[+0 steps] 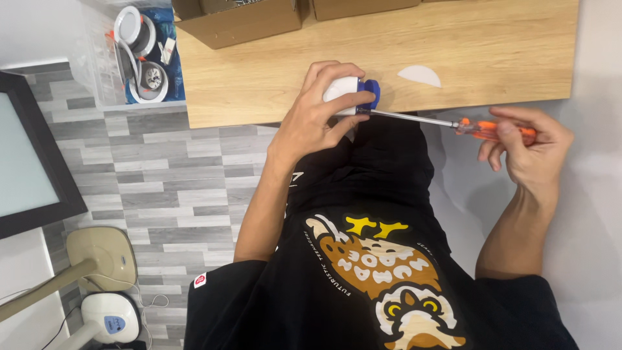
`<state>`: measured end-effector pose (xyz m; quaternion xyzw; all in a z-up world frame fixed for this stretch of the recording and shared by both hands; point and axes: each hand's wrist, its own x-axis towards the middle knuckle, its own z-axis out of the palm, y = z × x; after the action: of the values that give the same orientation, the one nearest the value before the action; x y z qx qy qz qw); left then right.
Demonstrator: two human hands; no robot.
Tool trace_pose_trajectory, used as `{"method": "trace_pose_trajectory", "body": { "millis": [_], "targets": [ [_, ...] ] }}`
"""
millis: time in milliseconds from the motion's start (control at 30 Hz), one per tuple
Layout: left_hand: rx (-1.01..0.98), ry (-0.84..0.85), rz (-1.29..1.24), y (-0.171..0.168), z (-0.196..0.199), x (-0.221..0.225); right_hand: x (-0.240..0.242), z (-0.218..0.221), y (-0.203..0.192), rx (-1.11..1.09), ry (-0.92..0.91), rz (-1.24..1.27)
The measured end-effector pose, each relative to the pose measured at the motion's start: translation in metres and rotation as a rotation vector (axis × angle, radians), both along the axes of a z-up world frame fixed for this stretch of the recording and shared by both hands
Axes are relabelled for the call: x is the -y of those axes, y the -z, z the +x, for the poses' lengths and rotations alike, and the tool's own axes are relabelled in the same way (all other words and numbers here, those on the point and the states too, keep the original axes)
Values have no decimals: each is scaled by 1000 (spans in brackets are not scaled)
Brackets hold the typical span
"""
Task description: The person assembles plastic electrical components by hand, inserting a white cover into a blue socket and using a screwdriver to secure screws into the assembly before moving to a round light fixture.
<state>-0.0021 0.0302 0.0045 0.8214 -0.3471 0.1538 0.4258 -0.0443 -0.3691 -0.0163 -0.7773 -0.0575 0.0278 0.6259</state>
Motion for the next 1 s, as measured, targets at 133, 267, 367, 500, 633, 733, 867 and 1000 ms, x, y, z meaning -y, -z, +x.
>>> {"method": "trace_pose_trajectory", "body": {
  "millis": [133, 267, 367, 500, 633, 733, 867, 1000],
  "targets": [
    [-9, -4, -14, 0, -1, 1, 14, -2, 13, 141, -47, 51],
    [1, -9, -32, 1, -1, 1, 16, -8, 10, 190, -31, 42],
    [-6, -17, -42, 1, -2, 2, 17, -1, 14, 312, -90, 55],
    [-11, -31, -55, -1, -4, 4, 0, 2, -5, 311, -169, 57],
    [-10, -35, -64, 1, -3, 5, -6, 0, -7, 151, -55, -22],
    [-11, -46, -59, -1, -1, 4, 4, 3, 7, 154, -30, 38],
    [-21, -56, -89, 0, -2, 7, 29, 10, 36, 317, -34, -19],
    [-27, -72, -95, 1, -2, 9, 25, 18, 34, 321, -86, 86]
  ]
}}
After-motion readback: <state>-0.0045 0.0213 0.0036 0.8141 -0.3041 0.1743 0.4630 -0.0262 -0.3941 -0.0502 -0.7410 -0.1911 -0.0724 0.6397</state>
